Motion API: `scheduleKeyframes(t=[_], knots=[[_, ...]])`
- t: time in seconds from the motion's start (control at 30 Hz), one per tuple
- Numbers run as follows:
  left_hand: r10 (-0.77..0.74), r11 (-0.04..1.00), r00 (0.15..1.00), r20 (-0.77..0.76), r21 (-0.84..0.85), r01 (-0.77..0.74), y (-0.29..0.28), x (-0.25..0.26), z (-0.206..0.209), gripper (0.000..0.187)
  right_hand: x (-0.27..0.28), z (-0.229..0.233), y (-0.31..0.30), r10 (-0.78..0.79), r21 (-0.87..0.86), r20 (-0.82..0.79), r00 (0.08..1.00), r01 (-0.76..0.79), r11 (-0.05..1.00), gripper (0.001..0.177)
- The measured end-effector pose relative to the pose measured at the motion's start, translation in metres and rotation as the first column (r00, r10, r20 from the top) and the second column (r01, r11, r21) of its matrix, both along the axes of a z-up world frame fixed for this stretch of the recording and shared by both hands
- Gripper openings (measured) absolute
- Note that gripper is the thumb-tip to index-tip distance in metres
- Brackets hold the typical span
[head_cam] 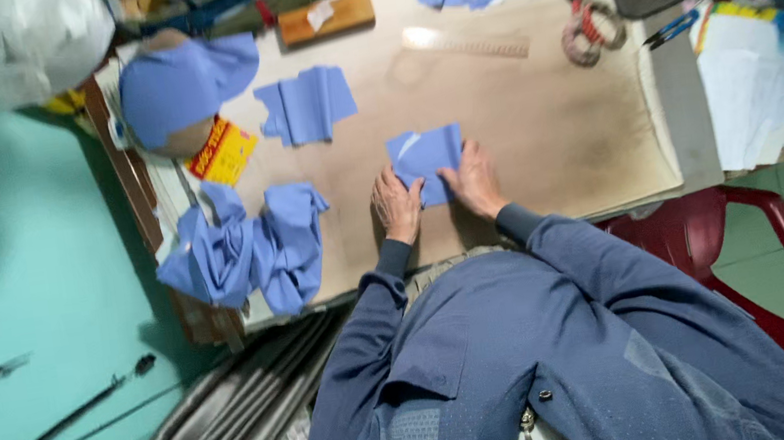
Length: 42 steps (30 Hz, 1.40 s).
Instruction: The person folds a blue cloth on a worktable, aligns it with a white paper template, and repeatedly folds and unfolds the cloth. The person also picks up and sets aside other blue cloth pieces during the process.
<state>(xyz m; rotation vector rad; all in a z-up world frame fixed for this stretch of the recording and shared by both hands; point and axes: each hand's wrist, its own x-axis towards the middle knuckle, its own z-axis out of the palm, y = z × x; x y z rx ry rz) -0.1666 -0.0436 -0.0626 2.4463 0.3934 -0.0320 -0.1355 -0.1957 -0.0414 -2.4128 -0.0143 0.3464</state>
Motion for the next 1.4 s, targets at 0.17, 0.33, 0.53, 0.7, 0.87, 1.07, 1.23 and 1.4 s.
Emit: scheduleKeyframes(t=[0.17, 0.33, 0.53, 0.7, 0.87, 1.07, 1.23, 1.4], knots=[[-0.039, 0.999, 0.995, -0.091, 0.020, 0.041, 0.000, 0.009, -0.006, 0.048, 0.006, -0.010, 0.010, 0.045, 0.151, -0.134, 0.990, -0.024, 0.988, 0.027], [-0.041, 0.999, 0.999, 0.015, -0.023, 0.041, -0.005, 0.009, -0.005, 0.031, 0.010, -0.003, 0.016, -0.029, 0.415, -0.310, 0.950, 0.163, 0.895, 0.027], [0.317, 0.784, 0.924, -0.212, -0.490, -0.382, 0.006, 0.013, 0.002, 0.046, 0.009, -0.006, 0.012, -0.051, 0.590, -0.613, 0.788, 0.501, 0.633, 0.032], [0.350, 0.543, 0.907, -0.233, -0.739, -0.399, -0.006, 0.016, 0.009, 0.051, 0.011, -0.001, -0.002, 0.036, 0.630, -0.697, 0.716, 0.587, 0.508, 0.027], [0.338, 0.541, 0.936, -0.095, -0.795, -0.276, 0.010, 0.026, 0.017, 0.065, 0.031, -0.009, -0.015, 0.056, 0.632, -0.728, 0.684, 0.636, 0.442, 0.023], [0.355, 0.643, 0.933, -0.065, -0.707, -0.294, 0.025, 0.043, 0.024, 0.069, 0.110, -0.001, -0.041, -0.170, 0.621, -0.504, 0.847, 0.492, 0.610, 0.009], [0.360, 0.680, 0.931, -0.054, -0.668, -0.302, 0.017, 0.047, 0.033, 0.069, 0.185, 0.015, -0.053, -0.240, 0.634, -0.440, 0.866, 0.488, 0.600, 0.007], [0.375, 0.636, 0.923, -0.089, -0.700, -0.326, 0.014, 0.037, 0.048, 0.066, 0.235, 0.028, -0.055, -0.486, 0.603, -0.406, 0.774, 0.626, 0.494, 0.018]])
